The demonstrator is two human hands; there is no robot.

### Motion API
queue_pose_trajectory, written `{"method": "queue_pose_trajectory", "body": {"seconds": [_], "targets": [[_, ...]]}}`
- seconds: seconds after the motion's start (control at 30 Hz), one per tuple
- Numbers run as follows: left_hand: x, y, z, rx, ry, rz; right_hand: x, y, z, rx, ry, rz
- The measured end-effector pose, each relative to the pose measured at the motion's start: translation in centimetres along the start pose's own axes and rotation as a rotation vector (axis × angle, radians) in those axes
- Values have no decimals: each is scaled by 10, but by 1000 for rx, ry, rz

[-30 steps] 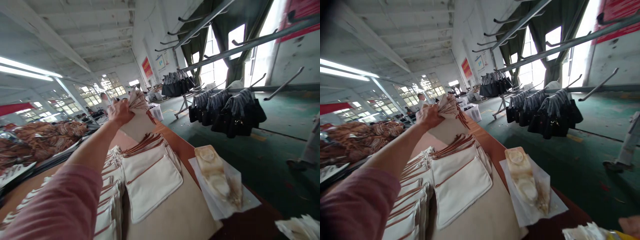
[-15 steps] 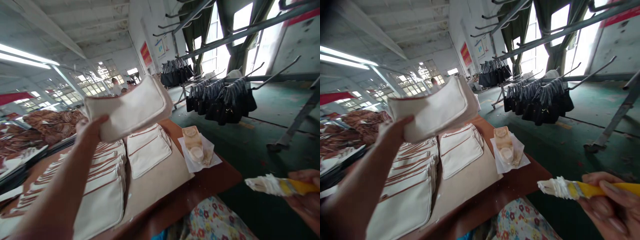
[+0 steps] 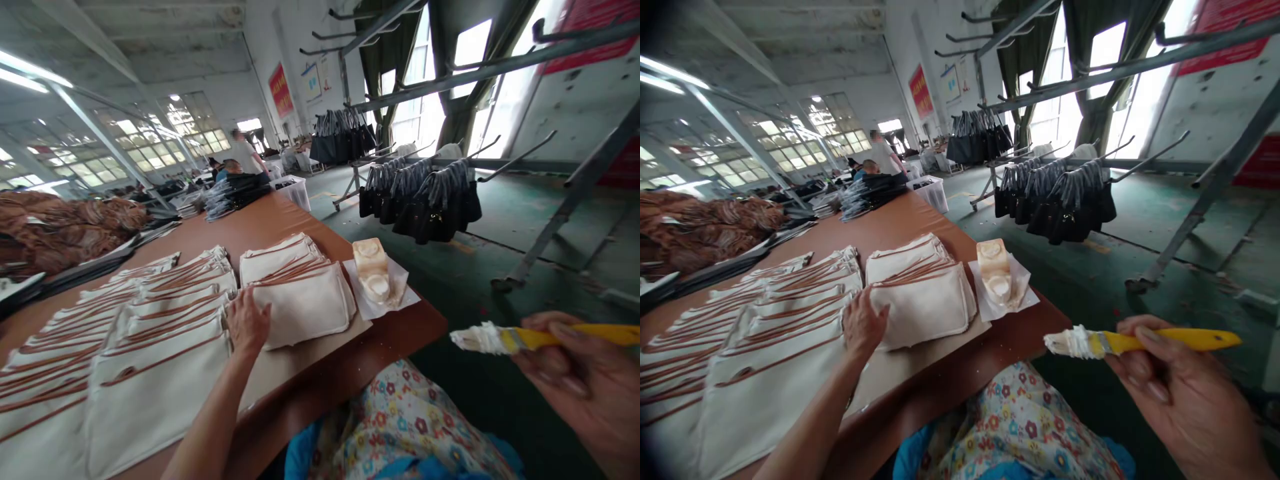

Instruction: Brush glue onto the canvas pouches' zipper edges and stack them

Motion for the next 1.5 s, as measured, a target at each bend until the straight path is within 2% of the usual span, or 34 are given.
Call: {"method": "queue_pose_trajectory", "body": {"seconds": [0.07, 0.13, 0.23, 0.37, 0.53, 0.73, 0.87, 1.03, 1.17, 1.33, 1.4, 1.5], "targets": [[-17, 36, 7, -300, -88, 24, -23, 7, -6, -95, -88, 18], [-37, 67, 13, -446, -196, 21, -41, 12, -3, -94, -150, 50], [-59, 101, 27, -470, -240, 1, -63, 23, 12, -49, -217, 46], [-70, 123, 40, -451, -270, -4, -90, 39, 34, 2, -285, -28], [-67, 124, 38, -518, -387, -34, -123, 62, 44, -30, -329, -49], [-65, 127, 32, -490, -410, -18, -154, 81, 42, -90, -340, 42], [-74, 136, 37, -443, -492, -11, -162, 89, 36, -129, -310, 81], [-79, 136, 37, -450, -685, -122, -168, 105, 37, -72, -304, 21], [-67, 132, 26, -497, -807, -291, -186, 115, 41, 55, -379, -103], [-48, 128, 5, -329, -957, -637, -215, 123, 31, 158, -535, -262], [-39, 128, -2, -316, -949, -683, -222, 125, 30, 185, -557, -316], [-25, 129, -11, -388, -883, -660, -219, 124, 39, 224, -478, -359]]}}
Point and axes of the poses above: each hand's wrist, its own z-axis towards the middle knuckle, its own x-axis out of the back of the hand, y = z × x, the point moved 5 cm from there along z, towards the middle knuckle, and after that the axes turned 1 degree about y, right-handed, at the moved point
